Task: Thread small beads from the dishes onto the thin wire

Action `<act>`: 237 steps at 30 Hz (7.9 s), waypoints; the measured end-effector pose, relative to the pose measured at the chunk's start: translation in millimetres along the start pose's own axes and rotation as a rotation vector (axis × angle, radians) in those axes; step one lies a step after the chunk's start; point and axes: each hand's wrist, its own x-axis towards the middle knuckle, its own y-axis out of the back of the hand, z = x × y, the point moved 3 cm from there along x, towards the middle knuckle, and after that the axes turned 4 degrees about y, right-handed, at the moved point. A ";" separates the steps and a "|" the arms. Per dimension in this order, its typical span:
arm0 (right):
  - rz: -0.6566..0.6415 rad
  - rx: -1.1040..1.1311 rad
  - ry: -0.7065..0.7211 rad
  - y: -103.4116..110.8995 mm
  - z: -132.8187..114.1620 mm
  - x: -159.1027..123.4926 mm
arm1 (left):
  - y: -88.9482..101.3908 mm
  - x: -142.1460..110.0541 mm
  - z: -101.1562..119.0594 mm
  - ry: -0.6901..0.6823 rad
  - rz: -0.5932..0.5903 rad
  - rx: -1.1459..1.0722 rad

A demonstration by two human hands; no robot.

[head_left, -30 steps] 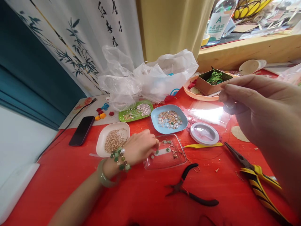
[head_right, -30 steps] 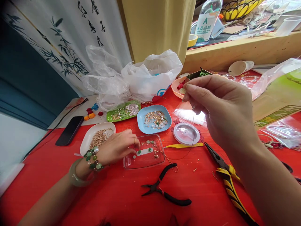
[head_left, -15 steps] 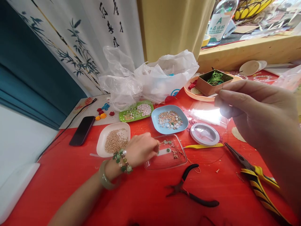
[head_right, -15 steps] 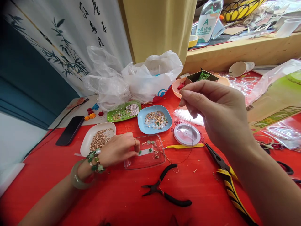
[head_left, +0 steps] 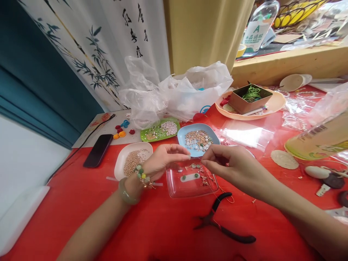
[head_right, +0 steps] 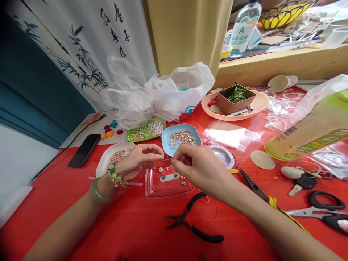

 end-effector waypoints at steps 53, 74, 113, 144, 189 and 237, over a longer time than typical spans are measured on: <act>-0.175 0.469 -0.128 -15.4 10.8 5.8 | -14.7 -12.7 6.5 -0.238 0.066 0.204; -0.318 0.775 -0.182 -4.8 31.8 12.9 | 109.3 -28.8 61.2 -0.781 0.819 -0.323; -0.339 0.512 -0.131 44.7 52.2 11.2 | 45.1 -37.8 66.5 -0.773 0.544 -0.198; -0.068 0.402 0.191 48.3 -8.9 -8.2 | -72.2 2.4 39.8 -0.094 -0.128 -0.252; 0.125 0.421 -0.127 42.9 8.1 0.3 | -53.7 -2.8 33.7 -0.004 -0.117 -0.328; 0.194 0.265 0.017 43.3 -8.6 -4.6 | -51.6 -14.5 41.1 -0.330 0.071 0.035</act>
